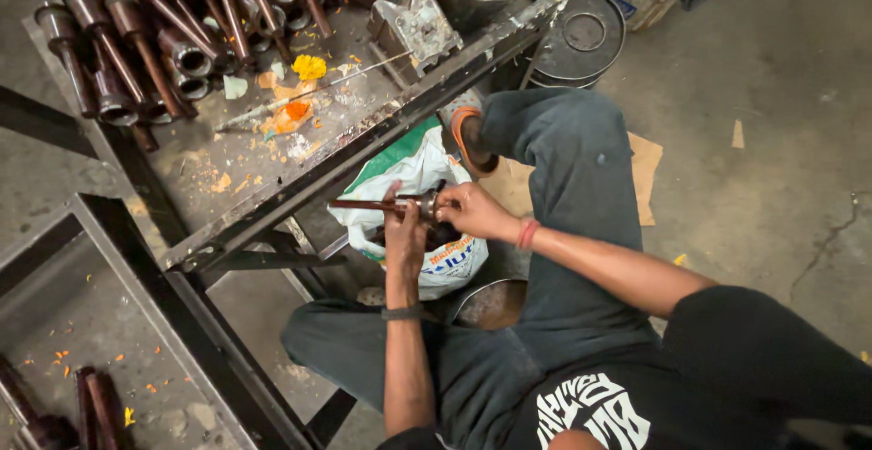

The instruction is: The person sits on the floor and repeatedly cleans the exterior of cylindrical metal parts. They dip a cloth into a container of liquid and wipe each part before placing it into a white sack. The person handles the parts one at a time from a metal tray.

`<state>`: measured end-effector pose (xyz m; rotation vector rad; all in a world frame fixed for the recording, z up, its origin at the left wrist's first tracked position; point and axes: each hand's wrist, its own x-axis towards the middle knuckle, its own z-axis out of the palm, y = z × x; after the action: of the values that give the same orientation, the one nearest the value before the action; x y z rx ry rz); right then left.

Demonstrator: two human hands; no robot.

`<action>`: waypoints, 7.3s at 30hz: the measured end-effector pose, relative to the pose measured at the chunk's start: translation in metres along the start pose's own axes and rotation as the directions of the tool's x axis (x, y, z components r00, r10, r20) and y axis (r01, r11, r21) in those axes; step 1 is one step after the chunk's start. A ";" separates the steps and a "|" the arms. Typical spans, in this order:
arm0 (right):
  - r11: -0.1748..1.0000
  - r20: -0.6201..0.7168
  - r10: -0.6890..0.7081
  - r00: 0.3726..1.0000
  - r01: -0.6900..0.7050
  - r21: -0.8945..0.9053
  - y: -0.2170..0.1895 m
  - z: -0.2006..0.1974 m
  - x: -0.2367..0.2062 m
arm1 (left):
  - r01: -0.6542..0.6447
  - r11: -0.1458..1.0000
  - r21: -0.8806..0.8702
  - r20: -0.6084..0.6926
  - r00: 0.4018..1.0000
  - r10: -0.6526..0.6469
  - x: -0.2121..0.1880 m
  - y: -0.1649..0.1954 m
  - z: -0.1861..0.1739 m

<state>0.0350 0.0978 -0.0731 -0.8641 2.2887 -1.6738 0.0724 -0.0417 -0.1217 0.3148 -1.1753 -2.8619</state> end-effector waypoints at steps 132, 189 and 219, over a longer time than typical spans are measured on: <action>0.948 -0.083 -0.154 0.985 0.124 -0.292 -0.024 0.008 -0.003 | -0.372 0.915 -0.155 -0.339 0.890 0.304 0.004 -0.031 0.010; 0.939 0.006 -0.195 0.981 0.189 -0.286 -0.044 0.021 -0.002 | -0.228 0.928 -0.295 -0.050 0.973 0.223 -0.003 -0.016 0.003; 0.958 0.185 -0.245 0.952 0.267 -0.102 -0.033 0.019 -0.004 | -0.203 0.976 -0.076 -0.221 0.958 0.182 -0.005 -0.013 0.009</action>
<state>0.0585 0.0786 -0.0504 -1.3301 2.2631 -1.4897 0.0765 -0.0254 -0.1241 0.4622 -0.9666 -2.6294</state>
